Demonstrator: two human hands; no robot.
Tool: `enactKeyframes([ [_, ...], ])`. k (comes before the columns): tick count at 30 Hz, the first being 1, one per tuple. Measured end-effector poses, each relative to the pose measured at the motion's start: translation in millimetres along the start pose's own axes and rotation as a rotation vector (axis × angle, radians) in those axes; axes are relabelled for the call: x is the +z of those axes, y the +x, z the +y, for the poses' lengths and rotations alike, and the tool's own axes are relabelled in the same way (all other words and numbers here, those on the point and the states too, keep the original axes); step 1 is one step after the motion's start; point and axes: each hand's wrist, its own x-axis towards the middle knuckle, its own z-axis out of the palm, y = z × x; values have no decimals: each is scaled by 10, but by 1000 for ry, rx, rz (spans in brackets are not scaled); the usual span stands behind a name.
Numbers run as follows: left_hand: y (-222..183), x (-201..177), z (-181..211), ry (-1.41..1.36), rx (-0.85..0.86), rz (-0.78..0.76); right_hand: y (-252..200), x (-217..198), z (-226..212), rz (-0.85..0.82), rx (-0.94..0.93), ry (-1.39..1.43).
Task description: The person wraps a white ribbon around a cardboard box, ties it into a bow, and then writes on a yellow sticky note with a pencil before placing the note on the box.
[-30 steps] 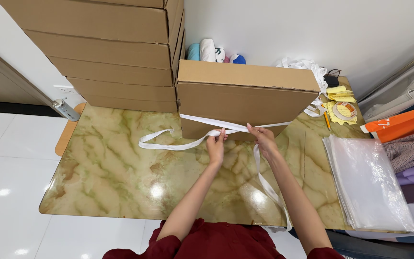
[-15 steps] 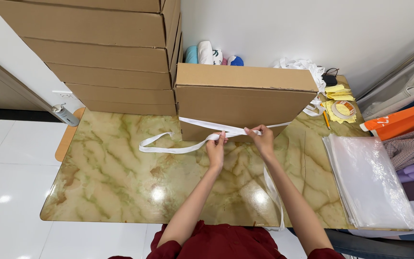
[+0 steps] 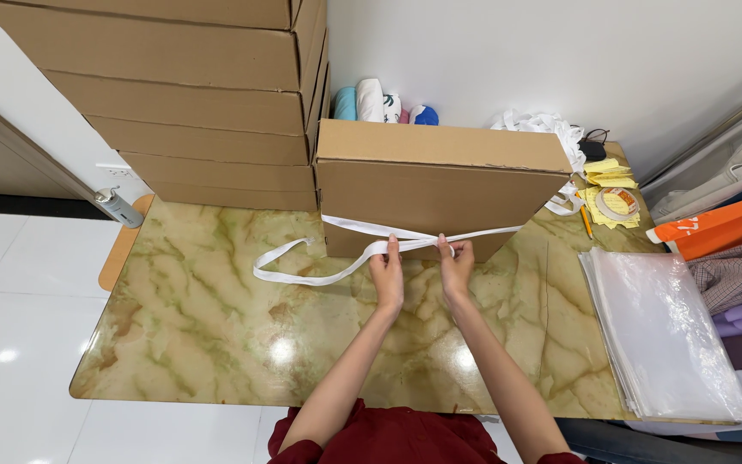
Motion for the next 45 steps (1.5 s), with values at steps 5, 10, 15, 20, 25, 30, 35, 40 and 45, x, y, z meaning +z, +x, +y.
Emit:
enactKeyframes([
  [5, -38, 62, 209, -19, 72, 17, -100, 79, -232, -4, 121, 274],
  [10, 14, 25, 205, -11, 72, 20, 0, 109, -92, 28, 129, 346],
  [15, 74, 0, 182, 4, 90, 23, 13, 126, -45, 27, 122, 339],
  [20, 174, -69, 124, 18, 59, -24, 84, 140, 70, 39, 112, 348],
  [25, 159, -98, 299, -64, -22, -132, 63, 138, 38, 40, 110, 349],
  [30, 128, -101, 421, -245, -148, -199, 67, 144, 74, 38, 119, 370],
  [35, 289, -21, 263, -302, -171, -215, 67, 154, 74, 38, 123, 384],
  [40, 252, 53, 496, -325, -113, -257, 2, 131, -25, 14, 156, 416],
  [45, 246, 42, 811, -231, 81, -307, -192, 98, -324, -69, 348, 549],
])
